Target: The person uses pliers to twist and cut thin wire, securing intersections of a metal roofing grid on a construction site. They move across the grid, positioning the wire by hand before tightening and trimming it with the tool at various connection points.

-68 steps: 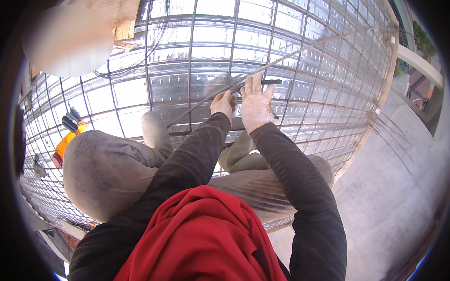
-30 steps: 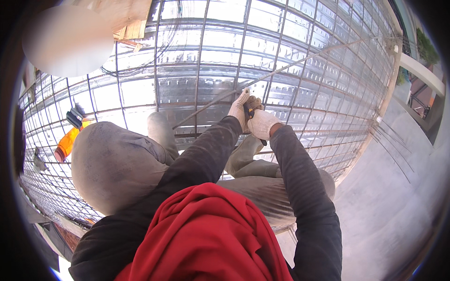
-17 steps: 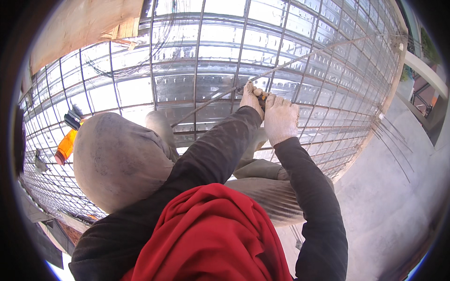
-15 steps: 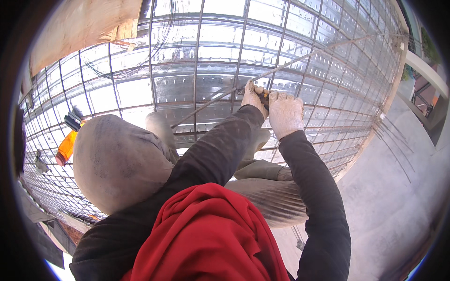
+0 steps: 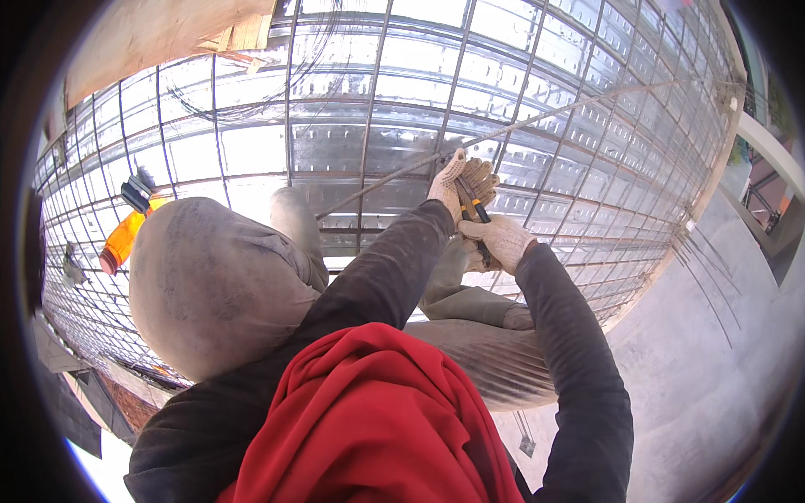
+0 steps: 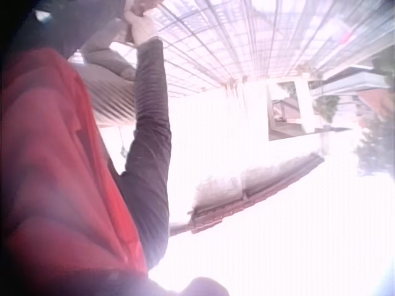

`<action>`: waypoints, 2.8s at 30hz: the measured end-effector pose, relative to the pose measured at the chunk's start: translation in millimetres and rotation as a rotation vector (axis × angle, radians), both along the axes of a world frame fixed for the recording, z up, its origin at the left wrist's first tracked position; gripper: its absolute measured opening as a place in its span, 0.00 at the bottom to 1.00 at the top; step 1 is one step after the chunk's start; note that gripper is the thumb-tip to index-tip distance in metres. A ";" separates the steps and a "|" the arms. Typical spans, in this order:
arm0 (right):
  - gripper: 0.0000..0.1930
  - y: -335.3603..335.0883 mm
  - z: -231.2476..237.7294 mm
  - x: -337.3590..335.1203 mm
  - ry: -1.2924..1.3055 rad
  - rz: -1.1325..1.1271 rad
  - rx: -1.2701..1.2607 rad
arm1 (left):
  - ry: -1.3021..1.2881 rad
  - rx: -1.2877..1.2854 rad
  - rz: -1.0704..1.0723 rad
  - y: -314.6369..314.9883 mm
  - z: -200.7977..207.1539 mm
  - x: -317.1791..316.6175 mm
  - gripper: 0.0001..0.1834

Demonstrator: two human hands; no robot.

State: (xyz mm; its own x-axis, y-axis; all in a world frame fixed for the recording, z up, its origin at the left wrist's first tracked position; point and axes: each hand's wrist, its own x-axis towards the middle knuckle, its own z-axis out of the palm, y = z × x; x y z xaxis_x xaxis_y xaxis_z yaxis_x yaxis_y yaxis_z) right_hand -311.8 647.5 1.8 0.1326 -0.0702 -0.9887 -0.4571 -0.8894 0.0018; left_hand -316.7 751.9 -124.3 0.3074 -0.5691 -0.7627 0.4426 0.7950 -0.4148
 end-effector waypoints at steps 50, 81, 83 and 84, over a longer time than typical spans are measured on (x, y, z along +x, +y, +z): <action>0.16 27.1 10.3 28.2 -0.604 1.016 -0.382 | 0.236 0.056 0.231 -26.5 -8.1 33.6 0.24; 0.17 16.2 10.1 37.5 -0.344 0.686 -0.401 | 0.222 0.140 0.115 -54.4 10.9 8.2 0.23; 0.15 23.1 5.8 33.9 -0.349 0.613 -0.369 | 0.264 0.288 0.032 -53.2 -0.3 15.9 0.22; 0.14 25.4 1.8 32.4 -0.354 0.578 -0.348 | 0.268 0.349 -0.033 -48.6 -2.1 11.3 0.21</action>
State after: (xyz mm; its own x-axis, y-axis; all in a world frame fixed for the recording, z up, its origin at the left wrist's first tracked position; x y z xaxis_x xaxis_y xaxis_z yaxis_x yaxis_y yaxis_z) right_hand -279.4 672.9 3.6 0.5484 -0.1931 -0.8136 0.0553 -0.9625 0.2657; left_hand -305.4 703.4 -126.4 0.0582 -0.2697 -0.9612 0.3829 0.8952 -0.2280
